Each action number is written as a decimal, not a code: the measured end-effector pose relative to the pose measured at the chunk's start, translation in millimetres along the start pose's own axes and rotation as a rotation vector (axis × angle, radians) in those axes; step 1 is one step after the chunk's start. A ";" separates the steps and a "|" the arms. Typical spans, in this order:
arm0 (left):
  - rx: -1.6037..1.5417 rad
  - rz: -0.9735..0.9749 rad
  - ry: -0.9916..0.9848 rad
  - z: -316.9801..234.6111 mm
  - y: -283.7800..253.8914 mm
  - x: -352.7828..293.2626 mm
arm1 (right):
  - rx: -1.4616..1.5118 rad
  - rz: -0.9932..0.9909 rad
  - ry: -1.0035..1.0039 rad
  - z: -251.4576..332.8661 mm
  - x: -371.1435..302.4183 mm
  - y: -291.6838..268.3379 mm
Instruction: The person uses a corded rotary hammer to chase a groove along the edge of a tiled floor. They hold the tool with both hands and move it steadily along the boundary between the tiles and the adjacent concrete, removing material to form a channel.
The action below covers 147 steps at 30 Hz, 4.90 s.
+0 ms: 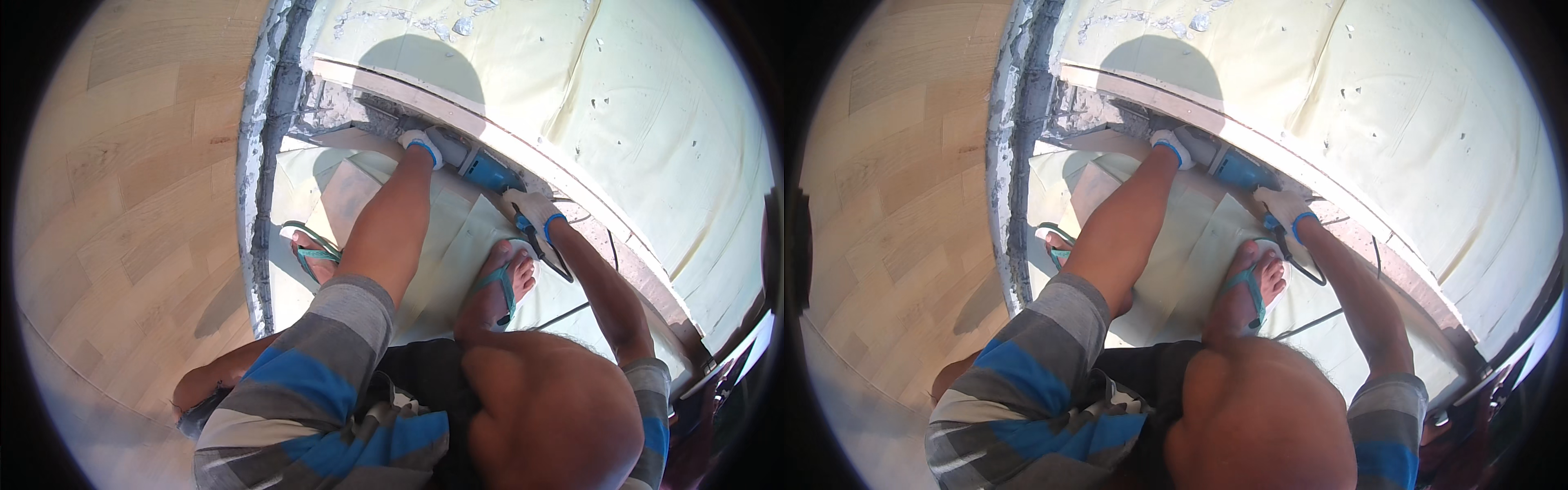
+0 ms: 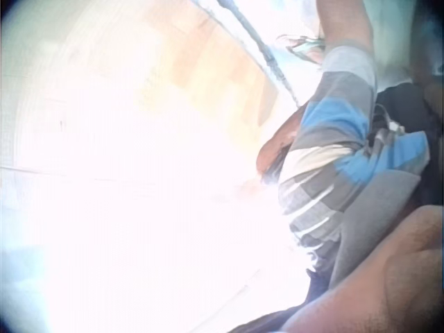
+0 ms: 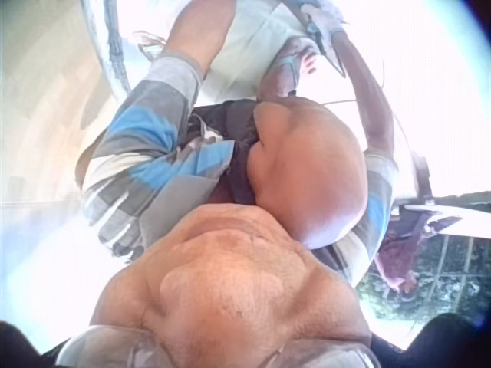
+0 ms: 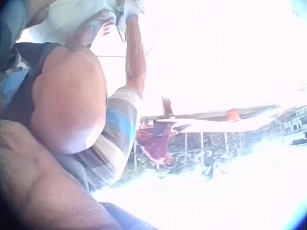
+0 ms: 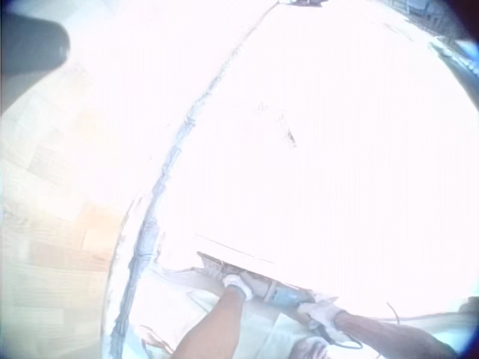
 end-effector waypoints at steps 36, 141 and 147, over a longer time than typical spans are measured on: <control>-0.078 -0.114 -0.046 33.3 6.6 11.9 | -0.301 0.012 -0.075 5.5 34.3 0.5; -0.145 0.009 -0.291 3.4 -27.6 -23.9 | -0.349 -0.230 0.076 21.0 25.1 1.6; -0.062 0.031 -0.264 0.3 -25.8 -30.5 | -0.310 -0.191 0.069 25.7 25.9 0.5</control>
Point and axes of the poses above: each hand's wrist, its own x-axis towards the middle knuckle, its own y-axis out of the palm, z = x × y, the point moved 1 cm from there along x, towards the middle knuckle, and after that the axes turned 15 degrees about -x, right-handed, at the moved point
